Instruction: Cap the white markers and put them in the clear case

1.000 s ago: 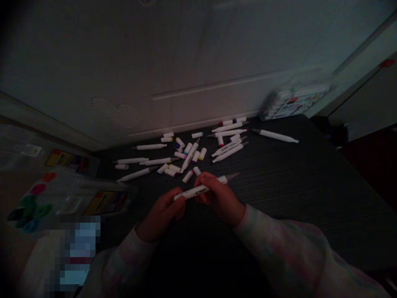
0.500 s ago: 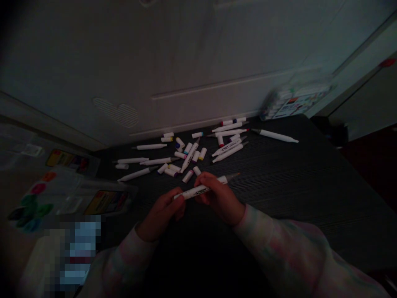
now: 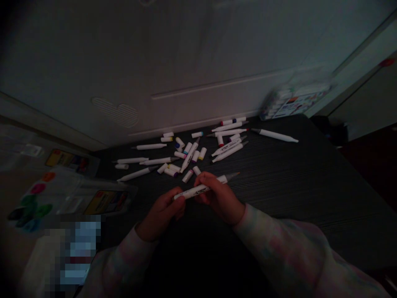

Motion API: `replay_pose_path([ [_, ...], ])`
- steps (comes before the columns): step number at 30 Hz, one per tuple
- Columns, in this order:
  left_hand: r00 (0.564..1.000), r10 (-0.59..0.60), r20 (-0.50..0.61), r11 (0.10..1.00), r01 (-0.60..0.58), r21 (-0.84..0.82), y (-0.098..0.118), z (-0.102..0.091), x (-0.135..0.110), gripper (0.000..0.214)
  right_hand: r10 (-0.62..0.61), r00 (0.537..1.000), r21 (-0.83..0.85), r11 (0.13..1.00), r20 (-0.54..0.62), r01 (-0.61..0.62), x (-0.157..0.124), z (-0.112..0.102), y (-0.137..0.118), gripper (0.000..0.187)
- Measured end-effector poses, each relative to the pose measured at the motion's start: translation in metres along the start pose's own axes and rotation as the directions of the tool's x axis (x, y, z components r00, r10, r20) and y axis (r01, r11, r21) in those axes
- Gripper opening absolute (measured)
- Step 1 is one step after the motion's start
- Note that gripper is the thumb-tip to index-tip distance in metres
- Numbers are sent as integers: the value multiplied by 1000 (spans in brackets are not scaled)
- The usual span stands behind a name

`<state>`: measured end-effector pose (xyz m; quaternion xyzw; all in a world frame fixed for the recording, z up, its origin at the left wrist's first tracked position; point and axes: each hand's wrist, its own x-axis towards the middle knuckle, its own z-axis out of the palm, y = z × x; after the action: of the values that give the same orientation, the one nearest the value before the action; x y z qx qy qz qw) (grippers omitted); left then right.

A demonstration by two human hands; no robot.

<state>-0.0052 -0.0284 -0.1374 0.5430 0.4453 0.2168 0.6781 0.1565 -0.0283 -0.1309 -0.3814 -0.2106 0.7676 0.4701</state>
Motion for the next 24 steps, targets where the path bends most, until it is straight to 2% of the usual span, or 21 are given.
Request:
replay_pose_path([
  [24,1000,7,3,1000,-7,-9,-3,0,1,38,7,1000,0,1000,-2,-7,1,0,0,16],
])
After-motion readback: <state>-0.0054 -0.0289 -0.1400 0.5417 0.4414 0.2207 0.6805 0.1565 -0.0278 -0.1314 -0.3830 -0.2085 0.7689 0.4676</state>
